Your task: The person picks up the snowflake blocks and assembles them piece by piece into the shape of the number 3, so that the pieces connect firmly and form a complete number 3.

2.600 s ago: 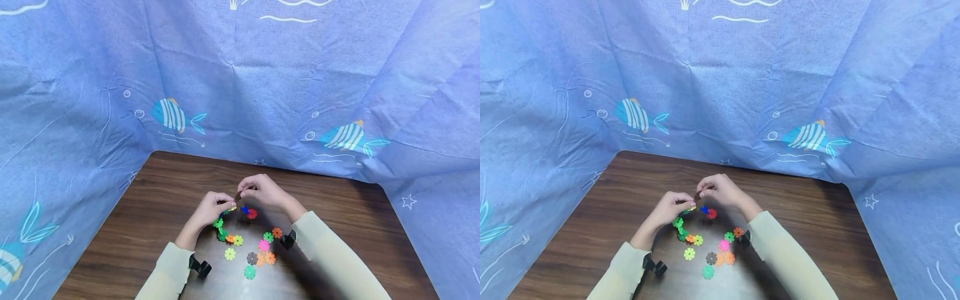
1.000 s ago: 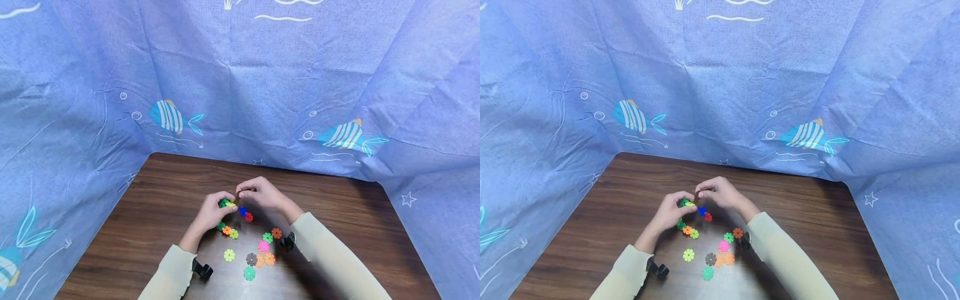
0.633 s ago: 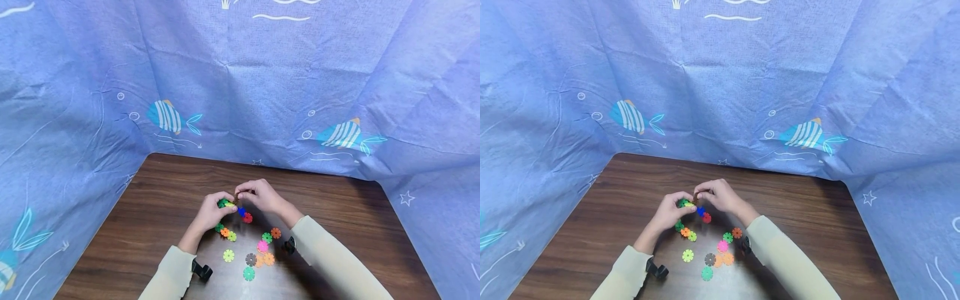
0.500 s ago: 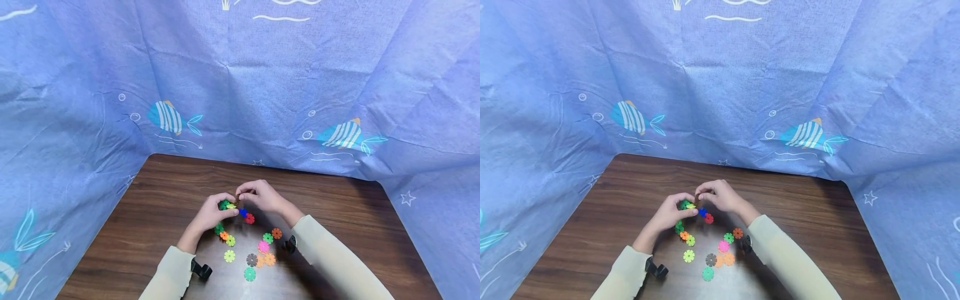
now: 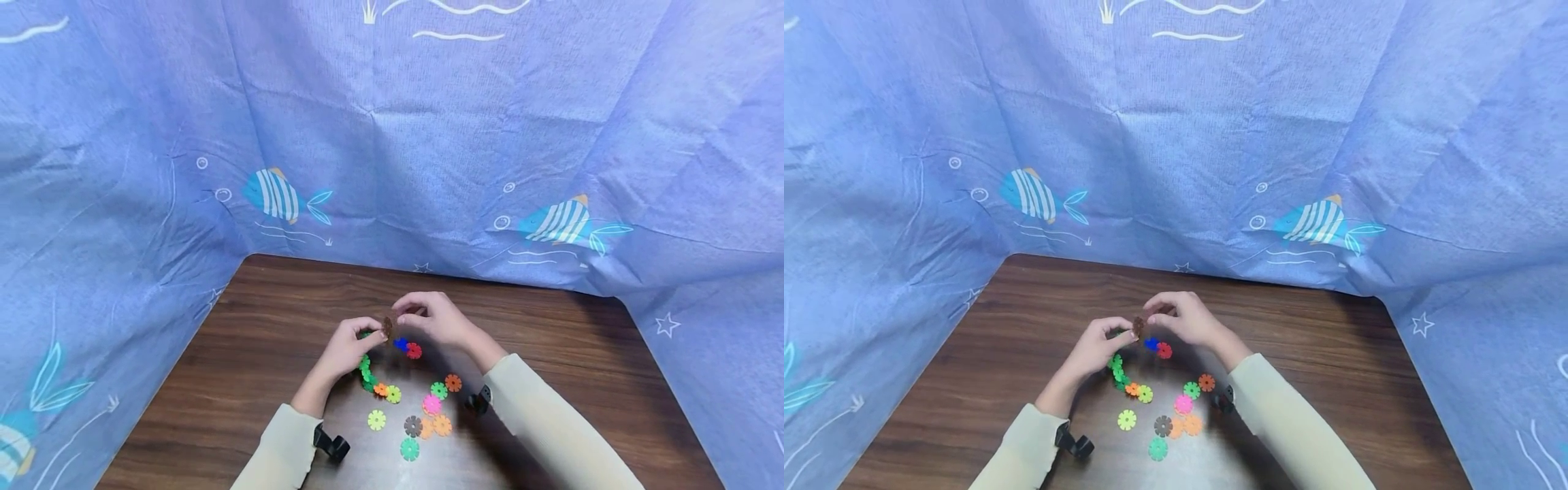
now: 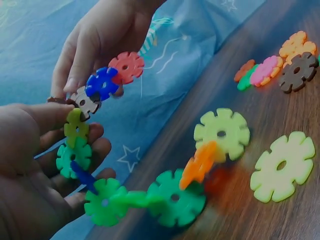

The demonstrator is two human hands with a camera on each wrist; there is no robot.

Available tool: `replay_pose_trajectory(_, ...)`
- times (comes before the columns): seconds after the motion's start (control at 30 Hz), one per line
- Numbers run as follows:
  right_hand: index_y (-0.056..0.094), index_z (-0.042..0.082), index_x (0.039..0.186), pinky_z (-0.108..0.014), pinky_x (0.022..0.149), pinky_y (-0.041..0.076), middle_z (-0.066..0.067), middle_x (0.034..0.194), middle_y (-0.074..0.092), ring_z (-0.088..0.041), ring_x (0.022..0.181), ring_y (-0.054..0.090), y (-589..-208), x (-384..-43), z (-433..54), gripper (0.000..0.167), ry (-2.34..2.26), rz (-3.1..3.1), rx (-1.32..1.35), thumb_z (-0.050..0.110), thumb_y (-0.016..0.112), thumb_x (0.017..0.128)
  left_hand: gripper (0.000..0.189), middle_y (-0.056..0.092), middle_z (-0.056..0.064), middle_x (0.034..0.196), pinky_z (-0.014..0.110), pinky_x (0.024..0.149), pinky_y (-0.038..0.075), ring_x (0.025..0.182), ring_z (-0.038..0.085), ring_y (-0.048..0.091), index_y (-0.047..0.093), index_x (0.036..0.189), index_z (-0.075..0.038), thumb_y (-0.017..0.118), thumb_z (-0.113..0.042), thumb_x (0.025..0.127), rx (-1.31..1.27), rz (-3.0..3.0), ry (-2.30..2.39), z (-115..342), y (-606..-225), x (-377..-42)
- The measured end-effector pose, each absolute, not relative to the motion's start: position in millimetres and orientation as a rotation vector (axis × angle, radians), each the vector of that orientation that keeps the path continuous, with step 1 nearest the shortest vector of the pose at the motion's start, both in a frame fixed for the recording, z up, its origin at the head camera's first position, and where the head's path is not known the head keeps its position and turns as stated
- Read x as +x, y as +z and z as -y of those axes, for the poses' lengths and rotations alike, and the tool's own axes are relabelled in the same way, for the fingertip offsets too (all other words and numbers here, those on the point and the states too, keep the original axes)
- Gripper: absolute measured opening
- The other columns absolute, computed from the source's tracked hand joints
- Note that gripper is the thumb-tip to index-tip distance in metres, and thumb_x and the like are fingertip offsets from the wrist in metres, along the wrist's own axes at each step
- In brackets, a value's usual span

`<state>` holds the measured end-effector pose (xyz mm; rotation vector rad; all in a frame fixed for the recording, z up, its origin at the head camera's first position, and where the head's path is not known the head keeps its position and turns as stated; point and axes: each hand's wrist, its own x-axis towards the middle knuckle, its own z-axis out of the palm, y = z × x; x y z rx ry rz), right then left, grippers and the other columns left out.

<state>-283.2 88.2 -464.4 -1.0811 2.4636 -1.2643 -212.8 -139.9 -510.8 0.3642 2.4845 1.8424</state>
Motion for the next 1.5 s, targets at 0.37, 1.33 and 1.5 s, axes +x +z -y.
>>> replay_pose_trajectory(0.37,0.076,0.014,0.109,-0.032,0.082,0.059,0.002,0.102,0.076,-0.012,0.091,0.069,-497,-249,-170,0.017,-0.952,-2.658,-0.961,0.017,0.076,0.093,0.006,0.075,0.009,0.09,0.023,0.076,0.053,0.081,0.01,0.065,0.074,0.092,-0.004,0.07,-0.006,0.096,0.247,-2.547,1.927,140,-514,-213)
replay_pose_trajectory(1.33,0.072,0.018,0.099,-0.03,0.074,0.059,0.006,0.089,0.073,-0.011,0.08,0.068,-447,-267,-135,0.012,-1.258,-2.626,-0.945,0.011,0.078,0.091,0.005,0.075,0.013,0.09,0.02,0.067,0.05,0.072,0.006,0.06,0.077,0.096,-0.002,0.072,-0.002,0.093,0.207,-2.581,1.953,134,-503,-205)
replay_pose_trajectory(1.5,0.075,0.014,0.103,-0.031,0.074,0.059,0.004,0.091,0.075,-0.009,0.081,0.069,-412,-268,-92,0.01,-1.347,-2.606,-1.115,0.014,0.077,0.093,0.006,0.076,0.018,0.092,0.02,0.069,0.051,0.074,0.007,0.062,0.076,0.096,0.004,0.07,0.003,0.093,0.319,-2.598,1.969,129,-484,-196)
